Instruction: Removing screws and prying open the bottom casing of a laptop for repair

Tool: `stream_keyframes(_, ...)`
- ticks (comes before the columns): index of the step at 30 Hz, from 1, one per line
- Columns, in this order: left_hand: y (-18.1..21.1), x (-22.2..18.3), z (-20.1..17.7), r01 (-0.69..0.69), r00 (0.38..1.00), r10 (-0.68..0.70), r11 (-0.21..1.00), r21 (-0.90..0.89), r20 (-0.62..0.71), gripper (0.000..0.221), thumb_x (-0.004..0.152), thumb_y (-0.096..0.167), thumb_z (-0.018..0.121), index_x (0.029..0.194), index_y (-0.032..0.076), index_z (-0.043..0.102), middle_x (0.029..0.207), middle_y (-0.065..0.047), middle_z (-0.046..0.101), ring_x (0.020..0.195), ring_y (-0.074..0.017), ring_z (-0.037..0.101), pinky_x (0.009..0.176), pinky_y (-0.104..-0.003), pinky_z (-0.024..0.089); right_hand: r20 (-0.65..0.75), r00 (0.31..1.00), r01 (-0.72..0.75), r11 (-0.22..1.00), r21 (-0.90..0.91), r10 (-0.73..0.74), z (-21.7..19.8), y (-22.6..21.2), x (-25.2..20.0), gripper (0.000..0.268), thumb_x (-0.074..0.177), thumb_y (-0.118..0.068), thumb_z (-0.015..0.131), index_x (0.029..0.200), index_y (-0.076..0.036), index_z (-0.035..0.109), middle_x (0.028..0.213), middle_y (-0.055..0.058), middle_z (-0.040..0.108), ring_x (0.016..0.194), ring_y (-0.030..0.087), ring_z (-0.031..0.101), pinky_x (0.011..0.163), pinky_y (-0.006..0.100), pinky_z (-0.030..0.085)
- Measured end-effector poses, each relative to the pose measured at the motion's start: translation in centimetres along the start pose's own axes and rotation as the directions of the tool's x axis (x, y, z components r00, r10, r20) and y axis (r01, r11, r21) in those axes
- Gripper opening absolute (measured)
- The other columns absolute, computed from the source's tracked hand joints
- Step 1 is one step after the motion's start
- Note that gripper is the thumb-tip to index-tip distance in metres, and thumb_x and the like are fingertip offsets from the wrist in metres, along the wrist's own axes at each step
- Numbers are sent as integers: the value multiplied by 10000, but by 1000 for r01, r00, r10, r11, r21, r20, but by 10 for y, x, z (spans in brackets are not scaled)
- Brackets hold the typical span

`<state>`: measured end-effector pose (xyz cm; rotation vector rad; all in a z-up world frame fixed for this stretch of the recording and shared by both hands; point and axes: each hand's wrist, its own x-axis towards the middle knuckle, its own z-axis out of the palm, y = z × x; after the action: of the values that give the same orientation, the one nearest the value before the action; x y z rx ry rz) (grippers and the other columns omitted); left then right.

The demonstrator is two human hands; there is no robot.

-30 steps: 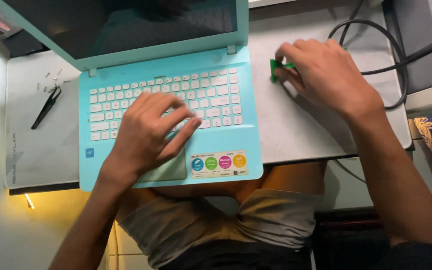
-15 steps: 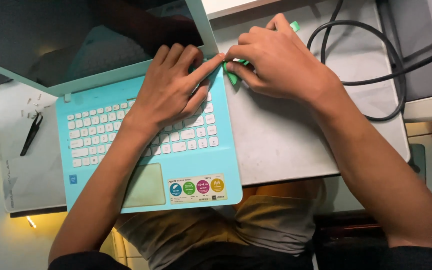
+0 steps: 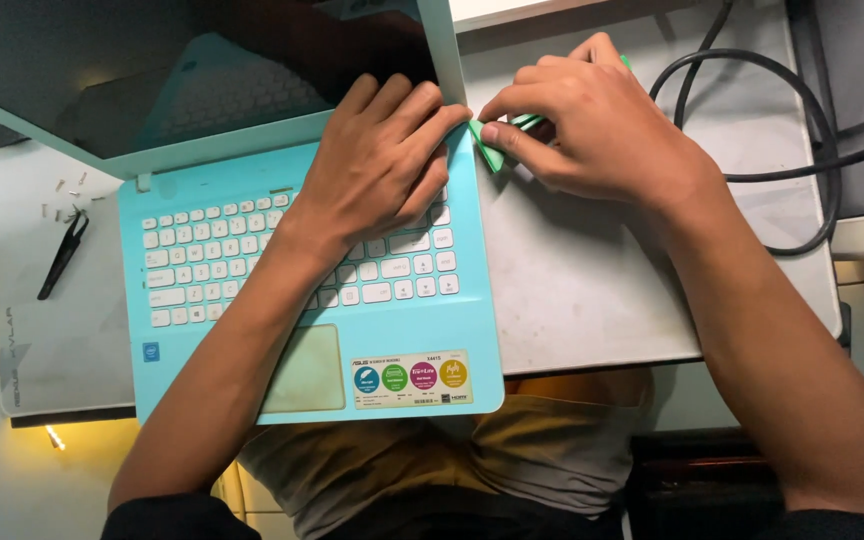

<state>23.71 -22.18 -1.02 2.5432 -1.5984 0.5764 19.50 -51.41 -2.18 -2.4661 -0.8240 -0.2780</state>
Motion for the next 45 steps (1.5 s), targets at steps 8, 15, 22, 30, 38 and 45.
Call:
stream_keyframes(8, -5, -6, -11, 83, 983, -105, 985, -149, -148, 144, 1027, 120, 779, 1147, 49, 747, 1127, -113, 648, 956, -276, 508, 893, -411, 458, -12, 1000, -12, 997, -79, 12, 0, -6, 0, 175, 1216, -249, 844, 1207, -106, 946, 923, 23, 779, 760, 242, 597, 988, 437, 410)
stream_keyframes(15, 3, -21, -11, -25, 999, 40, 928, -371, 33, 572, 962, 256, 841, 1530, 198, 818, 1484, -101, 712, 1314, -285, 654, 1154, -474, 477, 71, 994, -74, 995, -69, 79, -2, -8, -2, 166, 1154, -260, 835, 1144, -119, 922, 970, 57, 855, 706, 279, 630, 967, 453, 413)
stream_keyframes(22, 21, 3, -16, -179, 979, 202, 801, -571, -24, 389, 873, 258, 818, 1179, 30, 742, 1417, -174, 743, 1332, -399, 665, 1250, -574, 455, 82, 990, -106, 992, -63, 111, 0, -2, -9, 172, 1092, -274, 843, 1119, -120, 916, 949, 76, 840, 736, 318, 481, 942, 451, 425)
stream_keyframes(30, 27, 11, -8, -189, 981, 181, 804, -564, -69, 297, 901, 265, 864, 1095, 63, 765, 1275, -133, 727, 1284, -400, 627, 1360, -579, 406, 87, 993, -71, 994, -85, 78, 0, -2, -12, 171, 1140, -256, 830, 1161, -105, 907, 938, 74, 817, 755, 331, 546, 1045, 473, 459)
stream_keyframes(38, 32, 13, -13, -160, 985, 167, 736, -658, -51, 233, 899, 190, 780, 1044, 19, 712, 1179, -141, 672, 1157, -394, 609, 1089, -534, 516, 207, 968, -112, 983, -147, 141, -33, -9, -23, 254, 1064, -275, 875, 1235, -98, 939, 975, 121, 873, 566, 327, 705, 597, 459, 565)
stream_keyframes(45, 31, 13, -14, -131, 987, 160, 750, -648, -14, 165, 937, 125, 772, 1039, 3, 724, 1148, -142, 653, 1132, -364, 602, 1117, -510, 515, 349, 924, -83, 974, -212, 155, -54, -76, -52, 229, 1073, -333, 828, 1139, -151, 950, 1080, 35, 896, 623, 230, 666, 847, 400, 554)
